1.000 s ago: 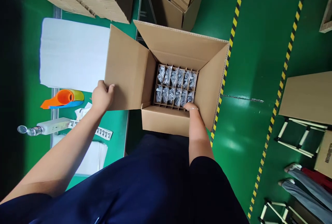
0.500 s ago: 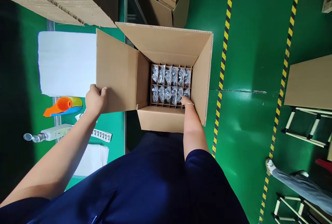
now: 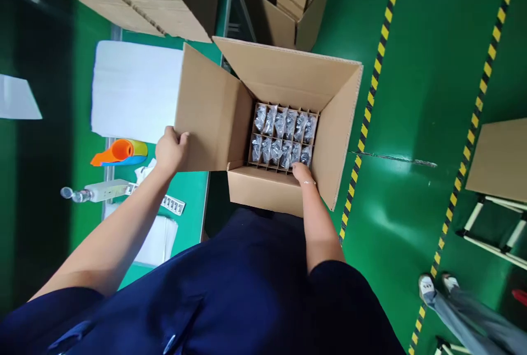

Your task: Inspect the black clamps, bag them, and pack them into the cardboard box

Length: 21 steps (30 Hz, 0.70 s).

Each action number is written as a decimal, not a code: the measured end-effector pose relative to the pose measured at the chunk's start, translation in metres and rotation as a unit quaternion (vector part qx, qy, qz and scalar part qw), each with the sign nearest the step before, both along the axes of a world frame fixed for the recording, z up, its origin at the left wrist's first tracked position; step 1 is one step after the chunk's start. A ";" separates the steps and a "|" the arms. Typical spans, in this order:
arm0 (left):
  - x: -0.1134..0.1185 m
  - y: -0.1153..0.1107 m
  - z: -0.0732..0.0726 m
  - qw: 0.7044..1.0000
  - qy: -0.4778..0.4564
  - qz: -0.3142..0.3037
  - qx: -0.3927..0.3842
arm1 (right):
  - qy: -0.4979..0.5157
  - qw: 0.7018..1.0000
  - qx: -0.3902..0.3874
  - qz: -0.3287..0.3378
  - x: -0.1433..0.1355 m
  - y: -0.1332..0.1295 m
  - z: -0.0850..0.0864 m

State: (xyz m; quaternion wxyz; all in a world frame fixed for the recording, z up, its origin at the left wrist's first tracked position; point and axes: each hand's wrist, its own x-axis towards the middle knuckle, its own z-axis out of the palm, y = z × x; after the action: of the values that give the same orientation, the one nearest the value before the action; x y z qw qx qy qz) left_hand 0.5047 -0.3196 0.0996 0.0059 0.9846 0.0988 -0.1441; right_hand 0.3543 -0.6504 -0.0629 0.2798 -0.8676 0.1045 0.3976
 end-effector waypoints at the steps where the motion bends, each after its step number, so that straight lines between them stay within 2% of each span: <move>1: 0.000 0.000 -0.001 1.000 0.002 0.004 0.000 | -0.006 1.000 -0.006 -0.003 -0.006 0.001 0.000; 9: -0.004 -0.004 -0.002 0.998 0.030 0.014 -0.052 | -0.125 0.991 -0.024 0.043 -0.071 -0.003 0.027; 15: -0.001 -0.004 0.001 0.995 0.046 0.023 -0.088 | -0.184 0.981 -0.025 0.062 -0.080 -0.002 0.028; 21: 0.000 0.003 -0.003 0.998 0.030 0.028 -0.043 | -0.196 0.979 -0.030 0.050 -0.092 0.000 0.025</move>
State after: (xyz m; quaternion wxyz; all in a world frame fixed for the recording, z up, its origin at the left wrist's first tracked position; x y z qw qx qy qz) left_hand 0.5046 -0.3171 0.0962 0.0492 0.9755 0.1199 -0.1777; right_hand 0.2618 -0.6507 -0.0380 0.2490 -0.9406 0.0163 0.2300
